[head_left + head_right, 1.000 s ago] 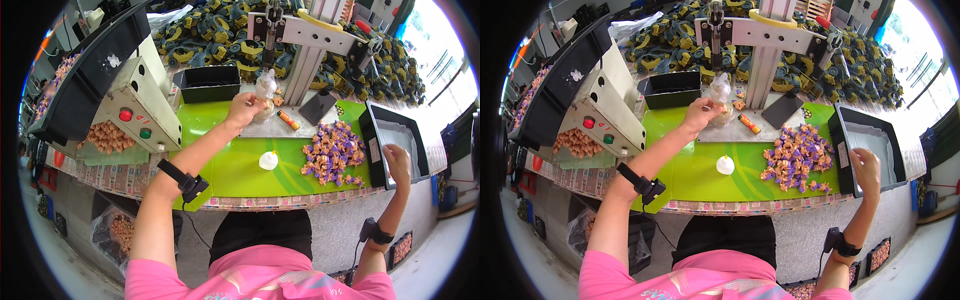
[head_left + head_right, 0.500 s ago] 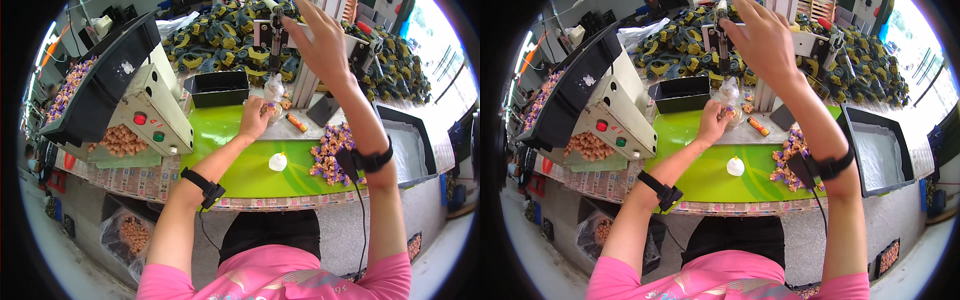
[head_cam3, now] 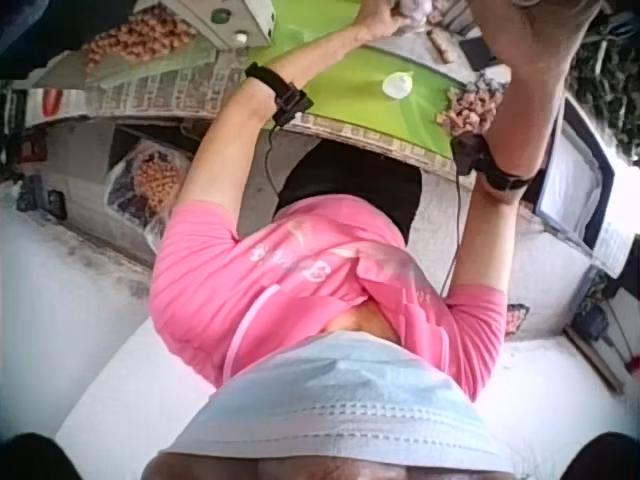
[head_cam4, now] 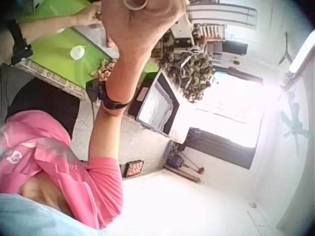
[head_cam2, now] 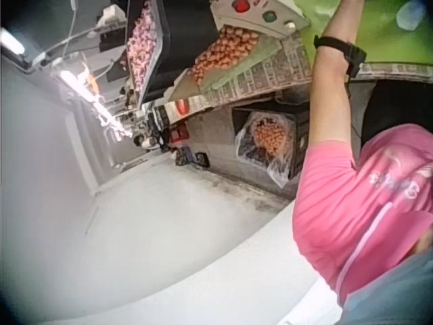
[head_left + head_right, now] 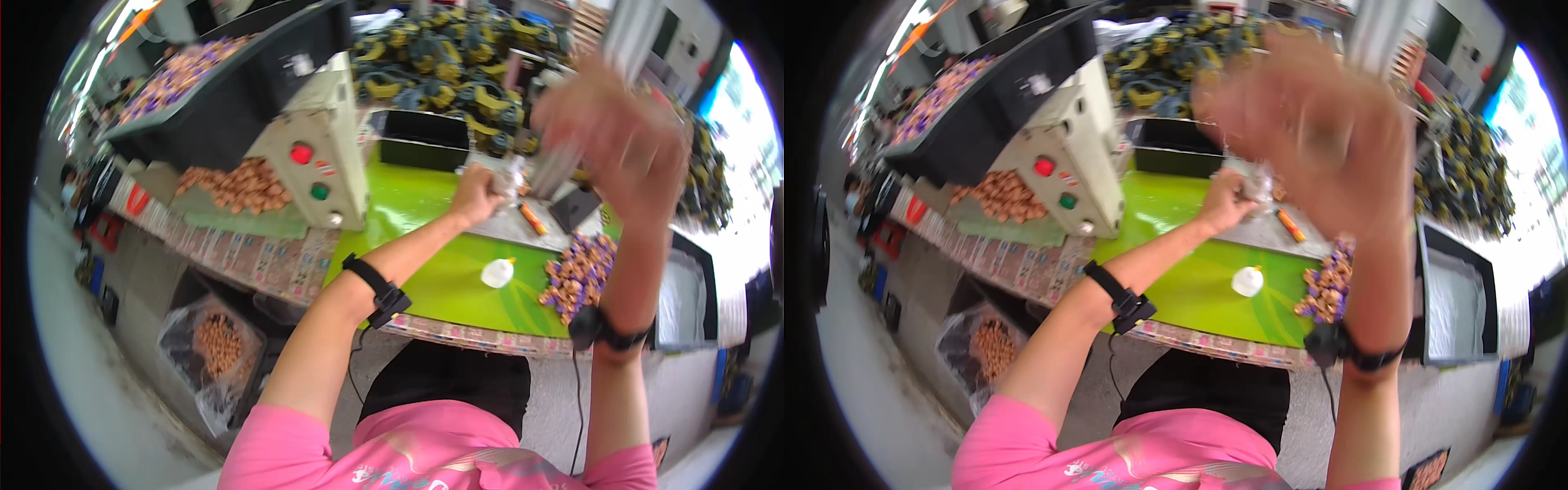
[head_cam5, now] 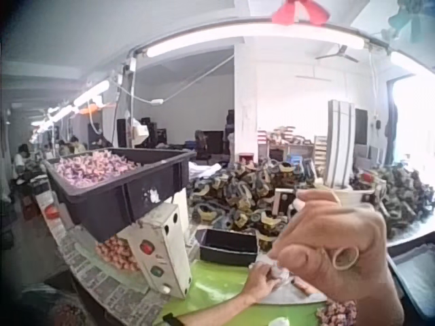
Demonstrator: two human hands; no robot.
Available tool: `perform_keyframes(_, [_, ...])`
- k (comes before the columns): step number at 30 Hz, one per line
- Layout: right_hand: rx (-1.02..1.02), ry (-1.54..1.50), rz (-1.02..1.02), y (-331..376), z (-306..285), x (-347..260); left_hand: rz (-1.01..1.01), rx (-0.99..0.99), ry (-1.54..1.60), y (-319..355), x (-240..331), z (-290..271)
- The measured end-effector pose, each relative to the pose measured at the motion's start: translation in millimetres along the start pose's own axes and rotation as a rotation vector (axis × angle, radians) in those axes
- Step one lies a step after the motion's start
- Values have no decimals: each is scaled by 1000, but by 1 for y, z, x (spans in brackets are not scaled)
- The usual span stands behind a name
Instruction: Assembling small plastic figurines by gluing heads and accessories onto bodies.
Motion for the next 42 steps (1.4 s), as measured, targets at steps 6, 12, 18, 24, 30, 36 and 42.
perform_keyframes(6, [132, -95, 88, 90, 25, 3, -29, -14, -128, 44, 70, -66])
perform_keyframes(12, [93, -93, 473, 197, 9, 28, 26, 183, -552, 103, 117, -208])
perform_keyframes(18, [-48, -235, 734, 249, 27, 4, -200, 384, -1041, 126, 36, -330])
perform_keyframes(24, [-56, -312, 811, 262, 36, -7, -510, 270, -1193, 125, -20, -349])
perform_keyframes(30, [-89, -310, 860, 265, 40, -9, -267, 228, -1210, 119, -26, -346])
perform_keyframes(36, [-153, -313, 843, 256, 48, -14, -160, 199, -1062, 115, -19, -347])
perform_keyframes(42, [-178, -306, 798, 253, 49, -16, -45, 54, -1111, 111, -13, -344])
Point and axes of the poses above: each hand's wrist, its own y-axis away from the middle knuckle, its own z-axis out of the palm, x = y × z, the point moved 2 cm from there along -y, towards the middle knuckle, and after that the axes turned 6 degrees about z, right-handed, at the moved point
